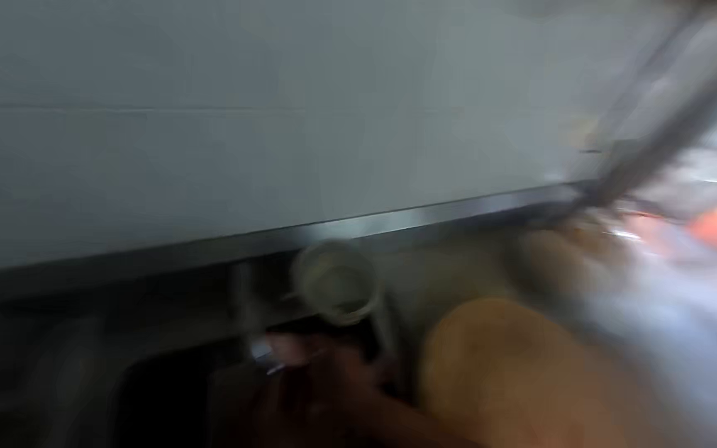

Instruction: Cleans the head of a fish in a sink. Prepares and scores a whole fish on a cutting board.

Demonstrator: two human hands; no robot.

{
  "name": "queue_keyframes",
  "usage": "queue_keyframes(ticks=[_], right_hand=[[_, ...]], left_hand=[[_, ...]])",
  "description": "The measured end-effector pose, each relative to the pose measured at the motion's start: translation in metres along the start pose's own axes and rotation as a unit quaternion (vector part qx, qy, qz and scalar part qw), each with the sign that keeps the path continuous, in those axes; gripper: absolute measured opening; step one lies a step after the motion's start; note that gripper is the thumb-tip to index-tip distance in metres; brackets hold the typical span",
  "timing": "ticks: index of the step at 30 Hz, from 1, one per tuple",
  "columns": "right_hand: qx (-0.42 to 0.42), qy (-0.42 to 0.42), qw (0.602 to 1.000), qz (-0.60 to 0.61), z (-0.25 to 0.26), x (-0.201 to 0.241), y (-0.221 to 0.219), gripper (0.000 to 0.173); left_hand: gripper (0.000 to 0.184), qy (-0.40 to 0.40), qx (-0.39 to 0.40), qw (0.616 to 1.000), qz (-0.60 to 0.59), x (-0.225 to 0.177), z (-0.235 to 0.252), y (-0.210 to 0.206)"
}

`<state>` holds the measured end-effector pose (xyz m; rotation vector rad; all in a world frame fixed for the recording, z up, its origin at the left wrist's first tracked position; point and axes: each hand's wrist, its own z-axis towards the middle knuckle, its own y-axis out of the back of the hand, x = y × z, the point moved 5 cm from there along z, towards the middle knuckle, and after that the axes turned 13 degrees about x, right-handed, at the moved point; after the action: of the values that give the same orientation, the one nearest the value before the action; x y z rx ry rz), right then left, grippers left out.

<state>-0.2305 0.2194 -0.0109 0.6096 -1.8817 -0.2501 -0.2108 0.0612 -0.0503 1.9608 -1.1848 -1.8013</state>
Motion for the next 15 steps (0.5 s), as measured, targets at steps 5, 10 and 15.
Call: queue_keyframes(ticks=[5,10,15], right_hand=[[0.144,-0.052,0.988,-0.006,0.020,-0.013,-0.016,0.036],[0.182,-0.045,0.982,0.002,0.029,-0.014,-0.018,0.027],[0.217,0.001,0.962,-0.163,0.027,0.039,-0.037,0.033]], left_hand=[[0.061,0.200,-0.037,0.973,-0.108,0.020,0.010,0.011],[0.037,0.216,-0.039,0.910,-0.350,0.050,0.007,-0.014],[0.028,0.227,-0.201,0.772,-0.559,0.042,-0.004,-0.031]])
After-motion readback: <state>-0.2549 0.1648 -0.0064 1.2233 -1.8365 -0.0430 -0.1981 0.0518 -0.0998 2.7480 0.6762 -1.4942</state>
